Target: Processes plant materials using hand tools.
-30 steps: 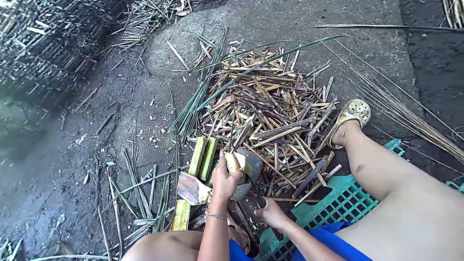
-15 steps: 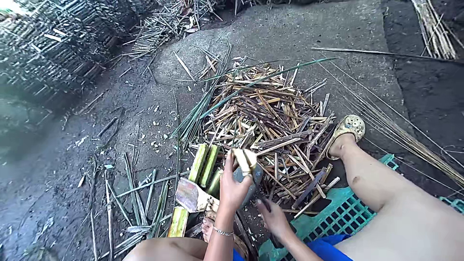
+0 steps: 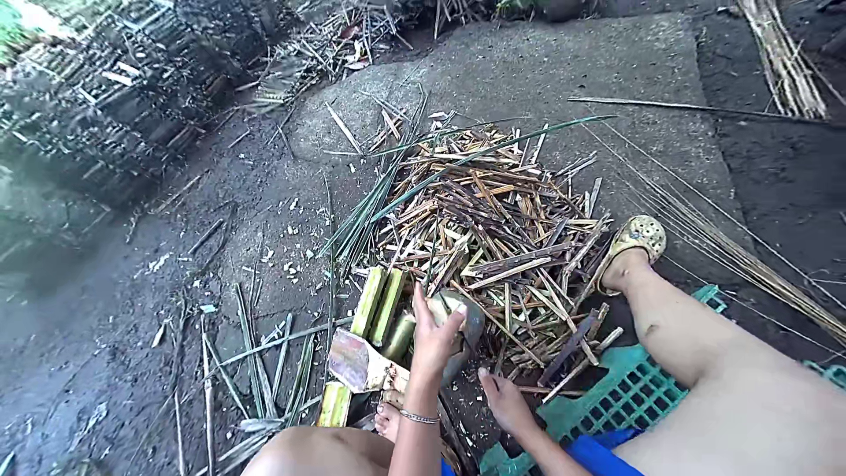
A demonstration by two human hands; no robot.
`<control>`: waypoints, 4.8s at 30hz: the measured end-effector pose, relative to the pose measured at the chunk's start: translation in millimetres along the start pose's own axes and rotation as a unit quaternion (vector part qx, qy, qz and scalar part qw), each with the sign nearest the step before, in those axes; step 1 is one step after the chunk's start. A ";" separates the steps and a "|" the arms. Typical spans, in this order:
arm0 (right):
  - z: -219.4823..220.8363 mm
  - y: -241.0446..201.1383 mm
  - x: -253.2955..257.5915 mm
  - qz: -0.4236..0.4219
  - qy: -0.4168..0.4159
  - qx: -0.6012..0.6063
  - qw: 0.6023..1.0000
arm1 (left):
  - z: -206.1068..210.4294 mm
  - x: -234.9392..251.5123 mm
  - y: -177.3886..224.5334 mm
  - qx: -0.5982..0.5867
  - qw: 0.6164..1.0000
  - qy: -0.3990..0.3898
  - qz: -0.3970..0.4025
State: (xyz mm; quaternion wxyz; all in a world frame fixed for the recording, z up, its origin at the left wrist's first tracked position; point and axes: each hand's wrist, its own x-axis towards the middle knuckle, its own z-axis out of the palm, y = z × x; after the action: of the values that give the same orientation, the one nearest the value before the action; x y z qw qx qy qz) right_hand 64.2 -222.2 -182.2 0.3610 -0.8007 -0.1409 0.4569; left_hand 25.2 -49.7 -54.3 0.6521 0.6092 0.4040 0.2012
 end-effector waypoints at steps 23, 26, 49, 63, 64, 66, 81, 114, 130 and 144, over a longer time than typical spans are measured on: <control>-2.6 -27.1 -27.0 -0.109 0.046 0.044 0.992 | -5.7 -18.2 23.0 -0.012 0.995 0.048 0.083; 0.2 -37.0 -36.1 -0.307 0.170 0.074 0.933 | -14.0 -59.1 51.5 -0.111 0.945 -0.017 0.307; 15.1 -4.6 -4.3 -0.037 -0.003 0.064 0.997 | 4.1 -24.3 -2.6 0.250 0.954 0.076 0.149; 8.6 -11.5 3.5 0.036 -0.066 0.057 0.996 | -5.5 39.9 7.6 0.311 0.942 -0.047 -0.114; 8.0 -10.5 4.9 0.036 -0.072 0.056 0.995 | -5.7 41.1 5.8 0.320 0.940 -0.049 -0.107; 5.0 -10.8 8.7 0.056 -0.101 0.054 0.992 | -6.5 42.8 5.1 0.360 0.927 -0.049 -0.091; -15.6 -2.0 24.3 0.070 -0.243 0.181 0.950 | -31.0 58.9 12.7 0.388 0.907 -0.152 -0.055; -24.6 10.0 10.3 0.151 -0.236 0.232 0.932 | -106.6 80.1 23.3 0.431 0.880 -0.191 0.058; -67.9 -80.9 -36.5 -0.016 -0.026 0.255 0.966 | -30.1 38.3 -39.6 0.037 0.983 -0.047 0.174; -107.0 -146.9 -34.9 -0.468 0.121 0.270 0.833 | -17.9 33.4 -51.5 0.000 0.980 0.029 0.197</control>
State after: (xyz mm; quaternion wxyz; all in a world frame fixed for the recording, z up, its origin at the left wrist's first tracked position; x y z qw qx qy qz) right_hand 149.7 -186.9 -21.9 0.7475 -0.5585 -0.3256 0.1527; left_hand 19.4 -22.2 -111.7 0.5875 0.6708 0.2948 0.3434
